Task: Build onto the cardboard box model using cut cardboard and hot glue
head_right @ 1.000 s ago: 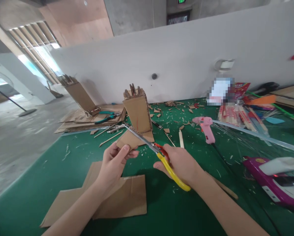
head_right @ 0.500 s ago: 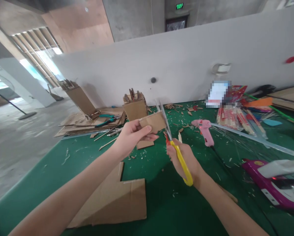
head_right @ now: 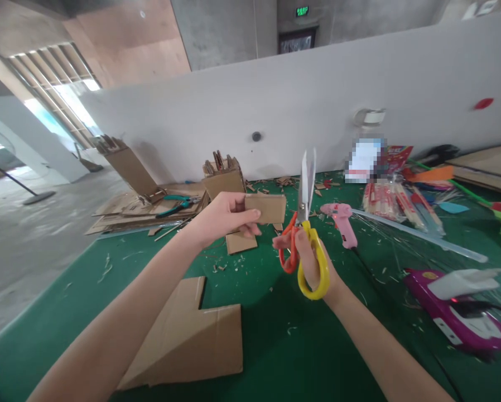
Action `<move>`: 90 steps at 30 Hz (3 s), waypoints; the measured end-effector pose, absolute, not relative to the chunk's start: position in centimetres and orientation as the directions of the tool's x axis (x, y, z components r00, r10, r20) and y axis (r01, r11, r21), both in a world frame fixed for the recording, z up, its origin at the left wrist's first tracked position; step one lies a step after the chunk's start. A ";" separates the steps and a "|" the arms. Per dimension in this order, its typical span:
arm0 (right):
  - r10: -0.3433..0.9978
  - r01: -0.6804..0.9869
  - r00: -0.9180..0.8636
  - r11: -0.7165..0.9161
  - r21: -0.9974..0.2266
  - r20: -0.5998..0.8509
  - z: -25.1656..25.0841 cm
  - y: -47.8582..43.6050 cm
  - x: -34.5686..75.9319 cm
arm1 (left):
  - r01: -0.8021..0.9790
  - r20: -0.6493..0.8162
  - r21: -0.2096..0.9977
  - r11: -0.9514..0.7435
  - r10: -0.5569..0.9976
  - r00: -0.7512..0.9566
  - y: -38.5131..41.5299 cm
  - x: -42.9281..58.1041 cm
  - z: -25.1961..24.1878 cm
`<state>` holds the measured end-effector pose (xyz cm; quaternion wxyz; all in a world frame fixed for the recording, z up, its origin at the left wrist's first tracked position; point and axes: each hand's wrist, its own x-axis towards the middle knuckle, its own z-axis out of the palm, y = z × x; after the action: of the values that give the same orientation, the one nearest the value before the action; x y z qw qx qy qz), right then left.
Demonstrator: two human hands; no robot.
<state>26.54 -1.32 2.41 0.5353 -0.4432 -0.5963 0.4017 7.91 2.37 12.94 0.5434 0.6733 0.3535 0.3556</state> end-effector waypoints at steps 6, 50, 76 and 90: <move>0.976 -0.158 -0.151 0.131 -0.979 0.156 4.3 -2.3 25.3 | 0.379 -0.057 0.894 -0.238 0.779 0.624 0.4 6.1 12.5; 0.843 0.621 -0.530 0.459 -0.636 0.091 5.0 -2.3 28.6 | -0.100 0.207 0.975 -0.199 0.975 0.078 -0.2 3.2 7.2; 0.876 0.731 -0.468 0.460 -0.505 0.121 4.2 -2.2 28.0 | 0.082 0.190 0.975 -0.205 0.969 0.158 -1.0 2.9 8.3; 0.856 0.710 -0.500 0.489 -0.507 0.126 4.4 -2.8 27.5 | 0.161 0.159 0.968 -0.194 0.965 0.209 -1.5 3.0 9.5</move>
<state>27.48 -2.80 4.42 0.1845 -0.4644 -0.8430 0.1989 3.00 -1.46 9.53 0.4523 0.6323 0.4453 0.4443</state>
